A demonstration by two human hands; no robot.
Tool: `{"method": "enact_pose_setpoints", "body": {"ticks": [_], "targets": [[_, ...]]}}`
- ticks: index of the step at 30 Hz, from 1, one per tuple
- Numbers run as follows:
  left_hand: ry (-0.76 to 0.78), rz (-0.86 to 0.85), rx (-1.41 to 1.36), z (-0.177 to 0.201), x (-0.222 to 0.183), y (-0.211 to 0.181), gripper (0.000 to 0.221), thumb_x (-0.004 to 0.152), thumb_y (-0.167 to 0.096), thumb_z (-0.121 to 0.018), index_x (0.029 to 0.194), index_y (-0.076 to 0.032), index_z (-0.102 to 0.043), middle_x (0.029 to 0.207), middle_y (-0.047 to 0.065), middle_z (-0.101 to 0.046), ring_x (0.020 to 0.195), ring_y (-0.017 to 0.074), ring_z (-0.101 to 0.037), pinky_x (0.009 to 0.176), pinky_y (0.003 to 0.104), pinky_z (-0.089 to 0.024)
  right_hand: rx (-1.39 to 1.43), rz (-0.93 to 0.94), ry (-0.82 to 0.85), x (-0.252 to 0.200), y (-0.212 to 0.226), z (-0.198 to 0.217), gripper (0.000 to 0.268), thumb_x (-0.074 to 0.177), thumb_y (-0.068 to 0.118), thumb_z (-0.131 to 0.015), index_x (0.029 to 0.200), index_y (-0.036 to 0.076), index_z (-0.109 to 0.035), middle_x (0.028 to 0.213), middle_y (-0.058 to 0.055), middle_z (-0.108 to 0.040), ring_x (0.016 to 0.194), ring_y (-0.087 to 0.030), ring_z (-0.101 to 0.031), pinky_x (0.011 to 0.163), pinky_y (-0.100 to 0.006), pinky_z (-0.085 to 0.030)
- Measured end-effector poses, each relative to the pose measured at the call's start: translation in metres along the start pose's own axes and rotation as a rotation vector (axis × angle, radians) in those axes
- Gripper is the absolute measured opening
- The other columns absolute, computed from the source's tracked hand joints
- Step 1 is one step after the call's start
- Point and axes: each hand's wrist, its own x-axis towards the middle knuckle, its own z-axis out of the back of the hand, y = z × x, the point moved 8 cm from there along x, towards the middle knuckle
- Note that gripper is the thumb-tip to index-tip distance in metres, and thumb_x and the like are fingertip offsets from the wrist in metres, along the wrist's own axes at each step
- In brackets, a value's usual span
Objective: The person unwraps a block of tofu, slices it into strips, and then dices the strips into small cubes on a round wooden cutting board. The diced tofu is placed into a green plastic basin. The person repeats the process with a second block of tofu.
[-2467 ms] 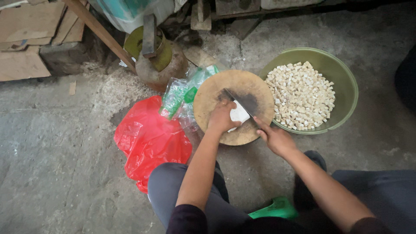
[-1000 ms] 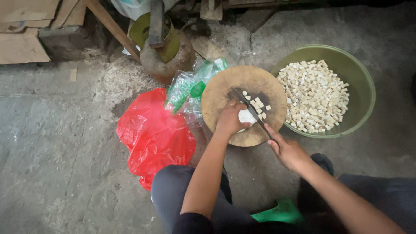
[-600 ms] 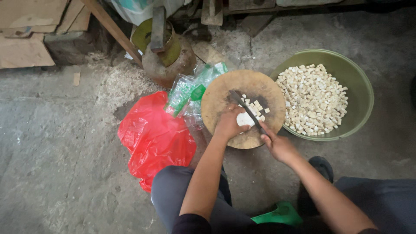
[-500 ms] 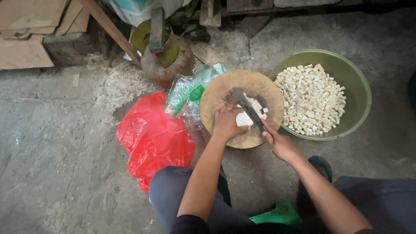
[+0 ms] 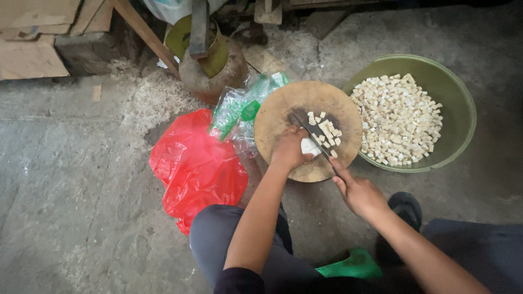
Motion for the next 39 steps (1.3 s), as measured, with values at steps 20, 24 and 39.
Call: {"method": "enact_pose_setpoints", "body": {"ticks": [20,24,39], "targets": [[-0.128,-0.136,-0.189,0.007,-0.018,0.009,0.051,0.065,-0.027,-0.092,0.109,-0.013,-0.072,0.129,0.014,-0.062,0.121,0.0366,-0.059,0.102,0.045,-0.049,0.359,0.166,-0.177,0.047,-0.005,-0.014,0.057,0.101,0.049,-0.044,0.155,0.043,-0.03,0.121,-0.022,-0.069,0.099,-0.048,-0.068,0.086,-0.052,-0.054],[-0.111,-0.149,-0.138,0.011,-0.014,0.005,0.051,0.063,-0.029,-0.093,0.106,-0.012,-0.072,0.124,0.013,-0.063,0.118,0.0364,-0.06,0.102,0.045,-0.049,0.121,0.115,-0.143,0.019,0.008,-0.004,0.059,0.102,0.049,-0.043,0.159,0.045,-0.026,0.099,-0.027,-0.073,0.092,-0.048,-0.07,0.085,-0.054,-0.056],[-0.152,-0.163,-0.147,-0.002,-0.008,0.016,0.051,0.063,-0.029,-0.093,0.107,-0.014,-0.074,0.129,0.013,-0.064,0.123,0.0353,-0.059,0.106,0.045,-0.047,0.101,0.207,-0.134,0.064,0.005,-0.038,0.059,0.104,0.047,-0.043,0.159,0.045,-0.021,0.121,-0.029,-0.066,0.103,-0.049,-0.067,0.089,-0.055,-0.053]]}}
